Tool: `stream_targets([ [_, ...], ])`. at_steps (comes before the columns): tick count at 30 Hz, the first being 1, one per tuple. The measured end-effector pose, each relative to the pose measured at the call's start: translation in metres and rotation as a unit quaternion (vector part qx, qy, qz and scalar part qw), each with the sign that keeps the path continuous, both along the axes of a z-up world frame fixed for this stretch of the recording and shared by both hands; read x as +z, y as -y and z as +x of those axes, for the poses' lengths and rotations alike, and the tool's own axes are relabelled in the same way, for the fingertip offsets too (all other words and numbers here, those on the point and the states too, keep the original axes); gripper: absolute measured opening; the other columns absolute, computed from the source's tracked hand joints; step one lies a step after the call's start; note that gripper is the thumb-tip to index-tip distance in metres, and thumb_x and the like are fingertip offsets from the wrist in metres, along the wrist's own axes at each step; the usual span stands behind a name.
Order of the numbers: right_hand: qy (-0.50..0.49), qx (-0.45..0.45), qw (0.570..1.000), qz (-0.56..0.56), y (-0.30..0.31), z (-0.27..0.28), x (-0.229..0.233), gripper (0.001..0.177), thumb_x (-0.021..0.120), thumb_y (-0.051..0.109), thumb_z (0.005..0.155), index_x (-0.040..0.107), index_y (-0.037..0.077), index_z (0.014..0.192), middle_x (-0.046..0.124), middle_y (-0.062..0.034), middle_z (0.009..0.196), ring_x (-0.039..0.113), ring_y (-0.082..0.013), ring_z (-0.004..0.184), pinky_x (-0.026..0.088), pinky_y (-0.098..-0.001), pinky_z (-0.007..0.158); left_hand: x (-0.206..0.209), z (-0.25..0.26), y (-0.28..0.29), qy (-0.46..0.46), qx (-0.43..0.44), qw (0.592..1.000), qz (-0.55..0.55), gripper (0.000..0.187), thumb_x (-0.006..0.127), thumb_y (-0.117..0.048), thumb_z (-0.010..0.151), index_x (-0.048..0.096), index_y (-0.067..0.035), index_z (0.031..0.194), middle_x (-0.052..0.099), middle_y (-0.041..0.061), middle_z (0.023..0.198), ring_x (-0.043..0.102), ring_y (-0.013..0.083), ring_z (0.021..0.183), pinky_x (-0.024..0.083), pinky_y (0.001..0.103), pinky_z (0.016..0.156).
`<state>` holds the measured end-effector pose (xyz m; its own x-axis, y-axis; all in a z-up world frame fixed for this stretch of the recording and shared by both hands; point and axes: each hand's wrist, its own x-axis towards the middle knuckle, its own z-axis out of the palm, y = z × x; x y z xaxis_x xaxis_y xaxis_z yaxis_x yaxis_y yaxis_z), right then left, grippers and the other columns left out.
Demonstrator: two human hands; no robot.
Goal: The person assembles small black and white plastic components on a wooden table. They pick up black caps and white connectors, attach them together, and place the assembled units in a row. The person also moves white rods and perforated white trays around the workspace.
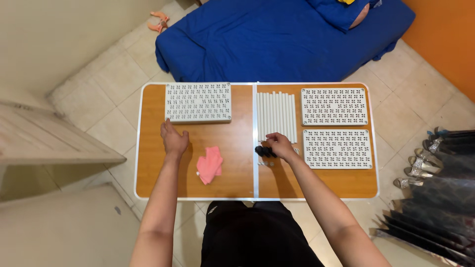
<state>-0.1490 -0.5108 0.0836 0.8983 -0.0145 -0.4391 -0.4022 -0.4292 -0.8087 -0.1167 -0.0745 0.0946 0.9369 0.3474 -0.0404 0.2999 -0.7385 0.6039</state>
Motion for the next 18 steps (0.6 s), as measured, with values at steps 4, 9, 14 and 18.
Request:
stream_targets([
  [4, -0.030, -0.015, 0.999, 0.020, -0.038, 0.025, -0.007, 0.037, 0.059, 0.016, 0.094, 0.064, -0.001, 0.127, 0.073, -0.0140, 0.115, 0.070, -0.0219, 0.105, 0.055, -0.0339, 0.091, -0.011, 0.033, -0.034, -0.039, 0.005, 0.998, -0.041, 0.089, 0.074, -0.022, 0.085, 0.025, 0.001, 0.156, 0.025, 0.033, 0.158, 0.029, 0.0500, 0.144, 0.035, 0.052, 0.117],
  [9, -0.044, 0.013, 0.997, -0.056, -0.093, 0.060, -0.007, 0.046, 0.063, 0.023, 0.095, 0.058, -0.001, 0.135, 0.067, -0.0160, 0.129, 0.067, -0.0264, 0.118, 0.053, -0.0357, 0.098, -0.040, 0.071, -0.073, -0.061, -0.024, 0.997, -0.040, 0.090, 0.075, -0.020, 0.085, 0.025, 0.004, 0.156, 0.027, 0.035, 0.156, 0.031, 0.0511, 0.142, 0.034, 0.051, 0.117],
  [14, -0.066, 0.016, 0.990, -0.121, -0.138, 0.098, -0.011, 0.057, 0.062, 0.023, 0.096, 0.046, 0.001, 0.146, 0.055, -0.0171, 0.146, 0.059, -0.0301, 0.129, 0.051, -0.0370, 0.101, -0.077, 0.097, -0.095, -0.075, -0.049, 0.992, -0.094, 0.088, 0.074, -0.021, 0.085, 0.027, 0.009, 0.154, 0.036, 0.035, 0.152, 0.037, 0.0471, 0.141, 0.036, 0.046, 0.116],
  [18, -0.045, 0.005, 0.992, -0.118, -0.155, 0.114, -0.024, 0.066, 0.061, 0.015, 0.094, 0.035, 0.000, 0.153, 0.049, -0.0200, 0.150, 0.056, -0.0320, 0.131, 0.049, -0.0375, 0.102, -0.087, 0.106, -0.095, -0.055, -0.082, 0.992, -0.081, 0.081, 0.078, -0.021, 0.084, 0.037, 0.012, 0.145, 0.051, 0.035, 0.139, 0.050, 0.0455, 0.130, 0.042, 0.044, 0.109],
])
